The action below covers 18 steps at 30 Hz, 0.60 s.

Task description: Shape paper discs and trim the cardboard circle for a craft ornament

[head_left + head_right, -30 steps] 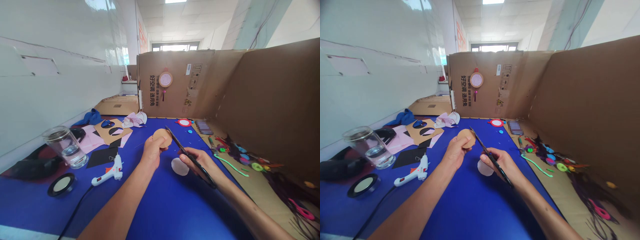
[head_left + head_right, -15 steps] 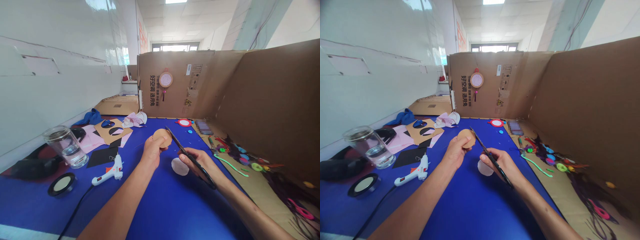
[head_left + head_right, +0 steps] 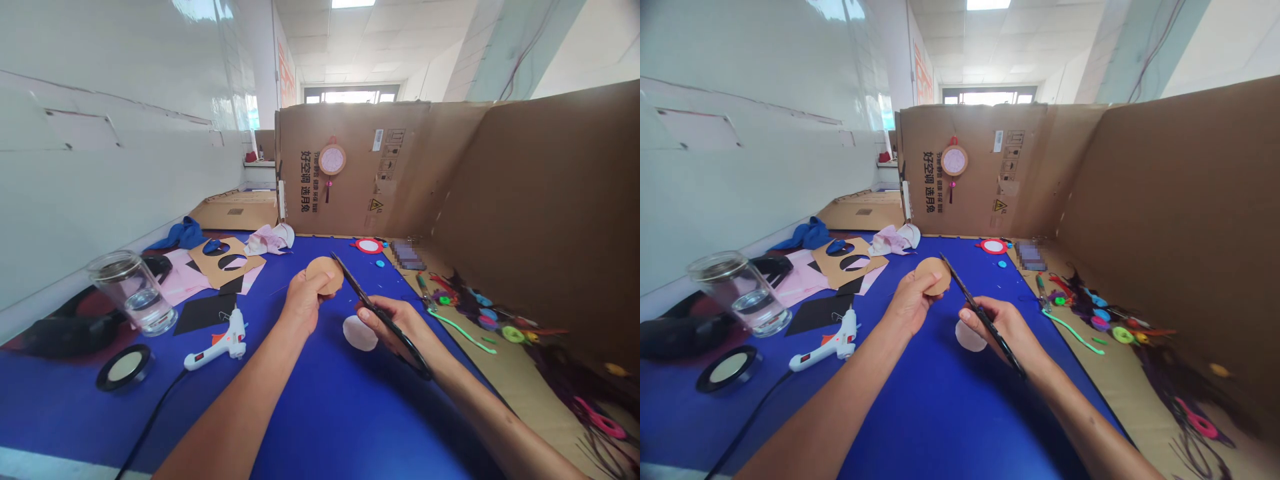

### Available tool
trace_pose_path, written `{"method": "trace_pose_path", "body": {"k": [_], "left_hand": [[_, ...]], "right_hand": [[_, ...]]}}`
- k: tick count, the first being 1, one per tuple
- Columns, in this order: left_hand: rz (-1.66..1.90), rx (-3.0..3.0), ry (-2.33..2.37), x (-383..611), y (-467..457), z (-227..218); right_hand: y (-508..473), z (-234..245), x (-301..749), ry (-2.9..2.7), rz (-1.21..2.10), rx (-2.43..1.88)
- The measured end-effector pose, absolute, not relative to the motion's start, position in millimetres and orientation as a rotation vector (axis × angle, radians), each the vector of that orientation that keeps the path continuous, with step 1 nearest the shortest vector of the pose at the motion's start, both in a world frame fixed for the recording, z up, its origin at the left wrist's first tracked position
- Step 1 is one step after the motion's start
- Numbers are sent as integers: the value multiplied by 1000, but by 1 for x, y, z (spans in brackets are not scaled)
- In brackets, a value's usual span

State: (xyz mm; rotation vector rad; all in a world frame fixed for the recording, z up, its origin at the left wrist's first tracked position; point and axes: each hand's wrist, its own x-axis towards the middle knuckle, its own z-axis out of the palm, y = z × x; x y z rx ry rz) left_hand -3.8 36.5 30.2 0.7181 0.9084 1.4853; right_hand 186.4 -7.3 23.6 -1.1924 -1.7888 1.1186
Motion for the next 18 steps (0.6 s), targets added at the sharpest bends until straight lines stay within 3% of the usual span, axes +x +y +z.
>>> {"method": "trace_pose_path", "body": {"k": [18], "left_hand": [[1436, 823, 890, -17, 43, 30]], "right_hand": [[-10, 25, 185, -1785, 1125, -1206]]}}
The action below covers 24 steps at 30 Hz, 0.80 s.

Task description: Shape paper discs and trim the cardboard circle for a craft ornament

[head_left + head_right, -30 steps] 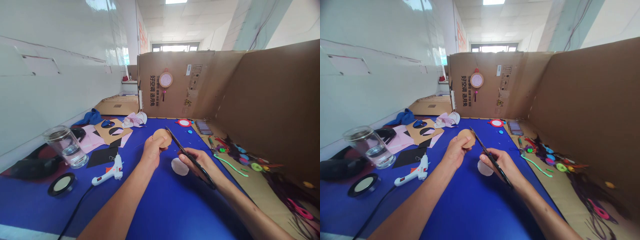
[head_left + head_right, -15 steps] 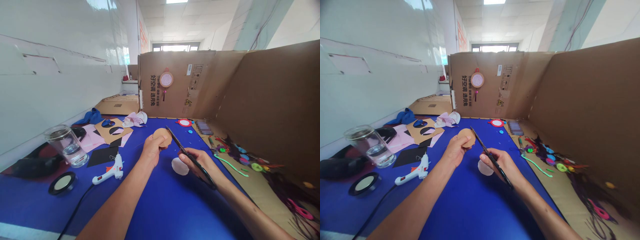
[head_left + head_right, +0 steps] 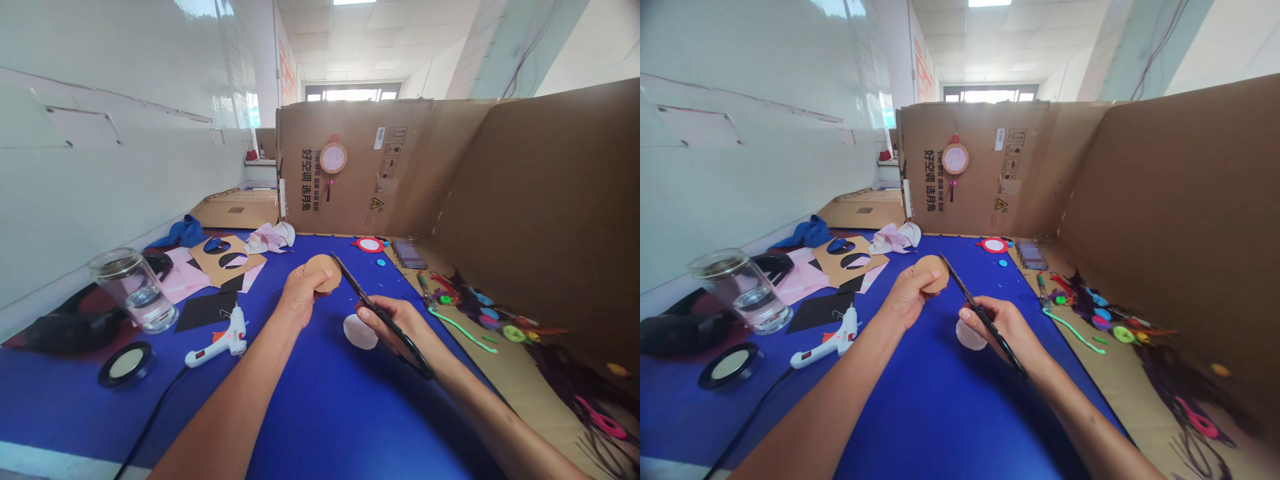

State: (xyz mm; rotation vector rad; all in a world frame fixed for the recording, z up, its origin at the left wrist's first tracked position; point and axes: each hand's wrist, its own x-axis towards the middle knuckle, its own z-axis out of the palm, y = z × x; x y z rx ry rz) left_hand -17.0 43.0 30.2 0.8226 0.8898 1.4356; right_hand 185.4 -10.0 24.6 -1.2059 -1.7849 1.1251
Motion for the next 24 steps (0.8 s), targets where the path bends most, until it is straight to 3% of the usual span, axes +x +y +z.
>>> {"method": "trace_pose_path", "body": {"k": [24], "left_hand": [[1394, 873, 871, -24, 48, 27]], "right_hand": [[-6, 18, 187, -1755, 1105, -1279]]}}
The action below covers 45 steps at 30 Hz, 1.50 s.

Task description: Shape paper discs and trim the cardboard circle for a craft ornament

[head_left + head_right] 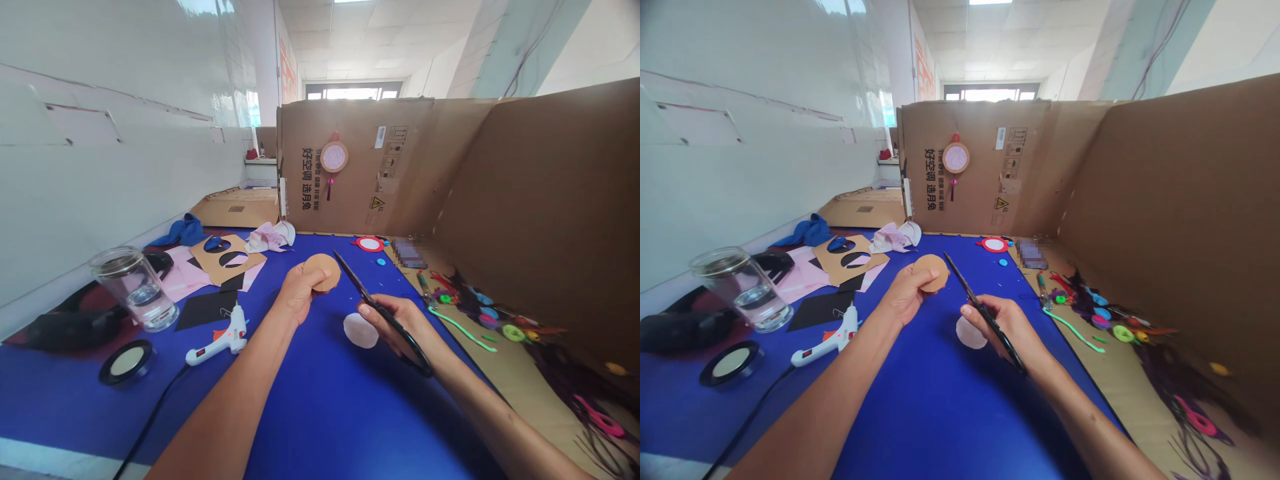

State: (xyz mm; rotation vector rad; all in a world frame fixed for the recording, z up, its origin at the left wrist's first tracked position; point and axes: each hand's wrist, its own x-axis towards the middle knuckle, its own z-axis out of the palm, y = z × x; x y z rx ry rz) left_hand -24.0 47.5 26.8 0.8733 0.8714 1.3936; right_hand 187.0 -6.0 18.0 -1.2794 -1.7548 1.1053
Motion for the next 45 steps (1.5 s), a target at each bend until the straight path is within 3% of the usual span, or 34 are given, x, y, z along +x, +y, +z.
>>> {"method": "trace_pose_path", "body": {"k": [8, 20, 32, 45], "left_hand": [[1300, 909, 888, -23, 43, 30], [1197, 947, 887, 3, 33, 20], [1033, 941, 788, 16, 23, 19], [1266, 1166, 960, 8, 28, 19]], "right_hand": [[4, 15, 189, -1608, 1065, -1343], [11, 8, 198, -1291, 1192, -1033], [13, 15, 201, -1176, 1102, -1013], [16, 15, 200, -1207, 1063, -992]]}}
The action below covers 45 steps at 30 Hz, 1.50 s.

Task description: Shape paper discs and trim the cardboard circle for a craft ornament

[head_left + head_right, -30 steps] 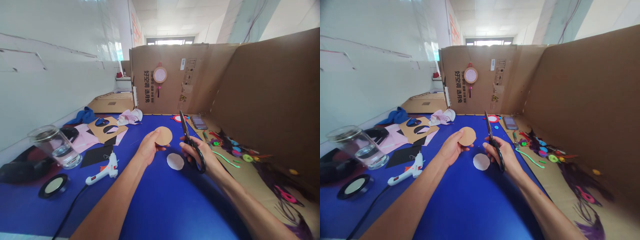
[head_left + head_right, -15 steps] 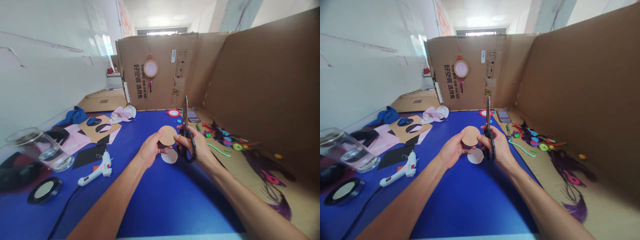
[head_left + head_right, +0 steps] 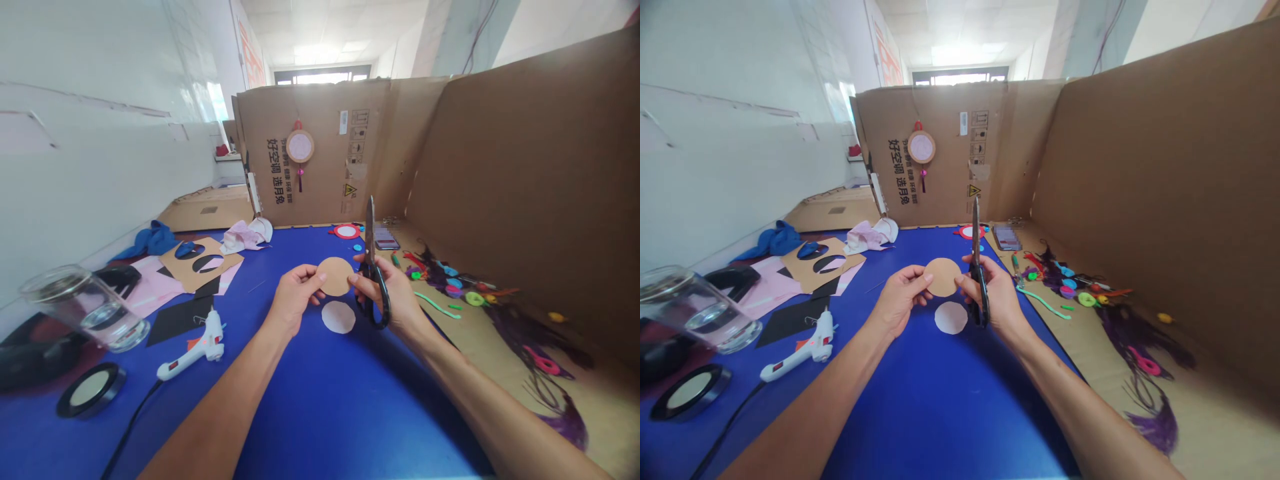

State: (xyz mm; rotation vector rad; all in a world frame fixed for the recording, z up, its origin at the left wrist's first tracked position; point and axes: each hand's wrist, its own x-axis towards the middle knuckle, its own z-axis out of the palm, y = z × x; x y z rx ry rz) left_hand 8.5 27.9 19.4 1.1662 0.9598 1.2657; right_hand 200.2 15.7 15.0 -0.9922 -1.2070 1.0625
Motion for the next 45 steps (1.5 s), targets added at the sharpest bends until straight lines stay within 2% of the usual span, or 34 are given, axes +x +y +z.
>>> {"method": "trace_pose_path", "body": {"k": [11, 23, 29, 35, 45], "left_hand": [[1367, 1288, 1113, 11, 24, 24], [1455, 1286, 917, 12, 28, 19], [1478, 1195, 1072, 10, 29, 18], [1380, 946, 1011, 9, 31, 17], [1299, 961, 992, 12, 25, 18]], "right_hand": [[13, 18, 199, -1161, 1106, -978], [17, 21, 205, -1069, 1093, -979], [14, 22, 202, -1169, 1063, -995], [13, 19, 200, -1208, 1136, -1012], [15, 14, 203, -1126, 1149, -978]]}}
